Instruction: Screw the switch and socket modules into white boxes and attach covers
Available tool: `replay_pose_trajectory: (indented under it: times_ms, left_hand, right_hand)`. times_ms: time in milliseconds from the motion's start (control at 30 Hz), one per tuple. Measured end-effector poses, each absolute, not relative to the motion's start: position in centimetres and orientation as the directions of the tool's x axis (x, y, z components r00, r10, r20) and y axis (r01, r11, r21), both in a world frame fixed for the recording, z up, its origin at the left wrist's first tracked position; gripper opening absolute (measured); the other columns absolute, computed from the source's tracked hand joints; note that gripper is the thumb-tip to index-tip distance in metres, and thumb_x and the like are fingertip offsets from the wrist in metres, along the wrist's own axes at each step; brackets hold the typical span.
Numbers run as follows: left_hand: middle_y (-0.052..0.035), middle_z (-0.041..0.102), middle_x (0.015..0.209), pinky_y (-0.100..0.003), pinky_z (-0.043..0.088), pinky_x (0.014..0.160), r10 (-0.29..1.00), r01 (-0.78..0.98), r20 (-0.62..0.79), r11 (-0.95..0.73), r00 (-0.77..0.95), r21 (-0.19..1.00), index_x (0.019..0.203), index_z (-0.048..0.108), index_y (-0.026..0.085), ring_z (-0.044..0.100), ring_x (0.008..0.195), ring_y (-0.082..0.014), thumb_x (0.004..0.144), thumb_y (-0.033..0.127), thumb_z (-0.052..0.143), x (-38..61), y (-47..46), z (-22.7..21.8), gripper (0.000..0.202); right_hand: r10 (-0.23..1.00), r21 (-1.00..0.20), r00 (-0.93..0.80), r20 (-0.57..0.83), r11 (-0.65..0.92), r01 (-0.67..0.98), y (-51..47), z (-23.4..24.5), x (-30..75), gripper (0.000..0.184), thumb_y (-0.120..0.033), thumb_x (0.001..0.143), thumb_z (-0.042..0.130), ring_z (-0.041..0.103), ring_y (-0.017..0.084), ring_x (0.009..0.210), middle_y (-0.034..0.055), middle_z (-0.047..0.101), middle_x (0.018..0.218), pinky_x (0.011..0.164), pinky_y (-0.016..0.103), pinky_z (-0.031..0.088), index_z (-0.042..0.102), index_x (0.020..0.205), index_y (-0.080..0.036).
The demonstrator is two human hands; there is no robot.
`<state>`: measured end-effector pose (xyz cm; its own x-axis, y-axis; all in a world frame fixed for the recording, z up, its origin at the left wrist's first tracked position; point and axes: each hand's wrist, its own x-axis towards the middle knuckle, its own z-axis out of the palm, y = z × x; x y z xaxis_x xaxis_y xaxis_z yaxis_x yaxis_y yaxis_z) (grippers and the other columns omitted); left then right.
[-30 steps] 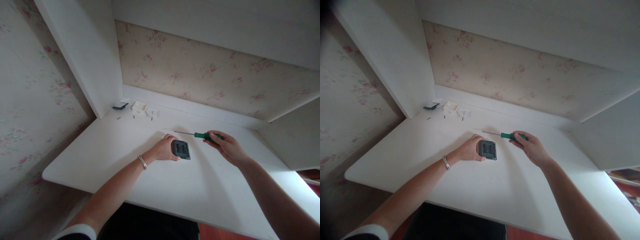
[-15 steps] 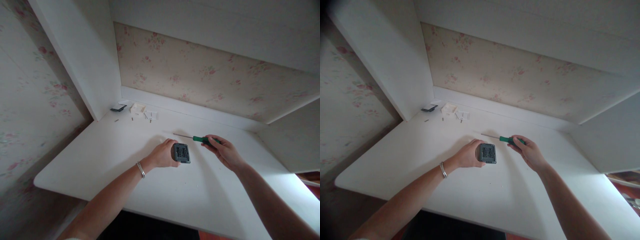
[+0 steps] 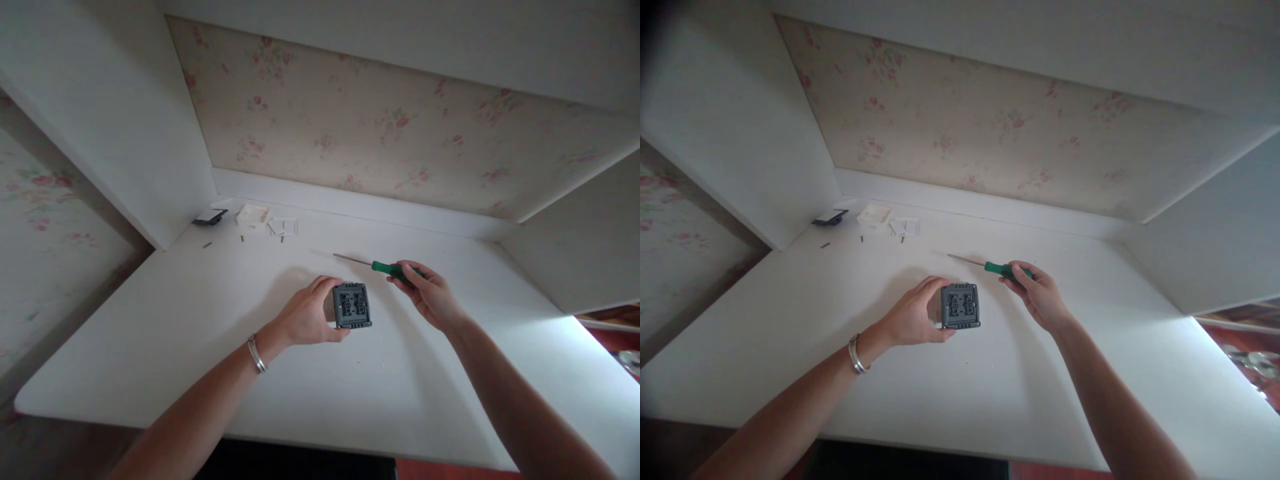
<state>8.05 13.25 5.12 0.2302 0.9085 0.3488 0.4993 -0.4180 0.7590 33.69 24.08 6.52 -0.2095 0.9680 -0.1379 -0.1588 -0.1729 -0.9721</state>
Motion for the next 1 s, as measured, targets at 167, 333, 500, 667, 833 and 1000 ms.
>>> replay_pose_trajectory:
  times_ms: [167, 333, 500, 667, 833, 1000]
  left_hand:
    - [-0.0079, 0.05, 0.122, -0.035, 0.049, 0.09, 0.925, 0.504, 0.325, -0.38, 0.197, 0.776, 0.123, 0.043, 0.022, 0.051, 0.108, -0.0243, 0.058, 0.028, 0.078, 8.4, 13.5, 5.6, 0.074]
    - [-0.0082, 0.054, 0.117, -0.027, 0.055, 0.065, 0.951, 0.533, 0.29, -0.299, 0.102, 0.792, 0.125, 0.044, 0.021, 0.058, 0.081, -0.0169, 0.057, 0.032, 0.079, 6.9, 14.2, 6.3, 0.078]
    - [-0.0077, 0.055, 0.116, -0.03, 0.059, 0.07, 0.961, 0.497, 0.278, -0.239, -0.004, 0.834, 0.124, 0.045, 0.019, 0.059, 0.095, -0.0216, 0.061, 0.03, 0.077, 3.8, 15.2, 6.3, 0.071]
    - [-0.0079, 0.057, 0.116, -0.039, 0.059, 0.08, 0.978, 0.47, 0.208, -0.17, -0.029, 0.866, 0.123, 0.046, 0.018, 0.06, 0.1, -0.0237, 0.06, 0.03, 0.079, 2.2, 15.9, 6.0, 0.072]
    - [-0.0084, 0.056, 0.117, -0.041, 0.058, 0.083, 0.984, 0.434, 0.174, -0.145, -0.028, 0.889, 0.125, 0.045, 0.018, 0.059, 0.102, -0.0238, 0.062, 0.029, 0.078, 2.1, 15.7, 6.0, 0.072]
    - [-0.0084, 0.055, 0.119, -0.042, 0.055, 0.087, 0.986, 0.373, 0.164, -0.153, 0.002, 0.915, 0.125, 0.044, 0.018, 0.058, 0.106, -0.024, 0.062, 0.028, 0.078, 2.5, 15.4, 5.7, 0.072]
  right_hand:
    - [0.981, -0.943, -0.143, -0.133, -0.169, -0.287, 24.6, 4.8, 34.4, 0.021, -0.03, 0.073, 0.074, 0.068, 0.011, 0.079, 0.0015, 0.069, 0.087, 0.071, 0.011, 0.056, 0.068, 0.09, -0.018]
    - [0.979, -0.902, -0.069, -0.194, -0.205, -0.38, 24.2, 2.5, 35.0, 0.019, -0.024, 0.071, 0.075, 0.068, 0.013, 0.086, 0.0, 0.069, 0.091, 0.079, 0.015, 0.056, 0.066, 0.088, -0.021]
    - [0.938, -0.866, -0.203, -0.282, -0.34, -0.366, 23.4, 2.3, 35.8, 0.033, -0.014, 0.07, 0.068, 0.065, 0.02, 0.101, 0.0036, 0.068, 0.106, 0.096, 0.031, 0.05, 0.063, 0.101, -0.021]
    - [0.815, -0.77, -0.446, -0.369, -0.537, -0.345, 22.3, 3.7, 35.6, 0.036, -0.019, 0.074, 0.056, 0.065, 0.021, 0.099, 0.0114, 0.067, 0.108, 0.097, 0.032, 0.048, 0.063, 0.109, -0.011]
    - [0.841, -0.834, -0.414, -0.348, -0.479, -0.273, 20.1, 4.6, 33.8, 0.035, -0.02, 0.069, 0.062, 0.065, 0.014, 0.069, 0.0012, 0.065, 0.082, 0.067, 0.026, 0.055, 0.062, 0.104, -0.018]
    - [0.931, -0.92, -0.146, -0.333, -0.288, 0.266, 18.1, 3.1, 31.2, 0.031, -0.049, 0.073, 0.064, 0.049, 0.011, 0.044, -0.0031, 0.053, 0.053, 0.037, 0.022, 0.037, 0.056, 0.078, -0.019]
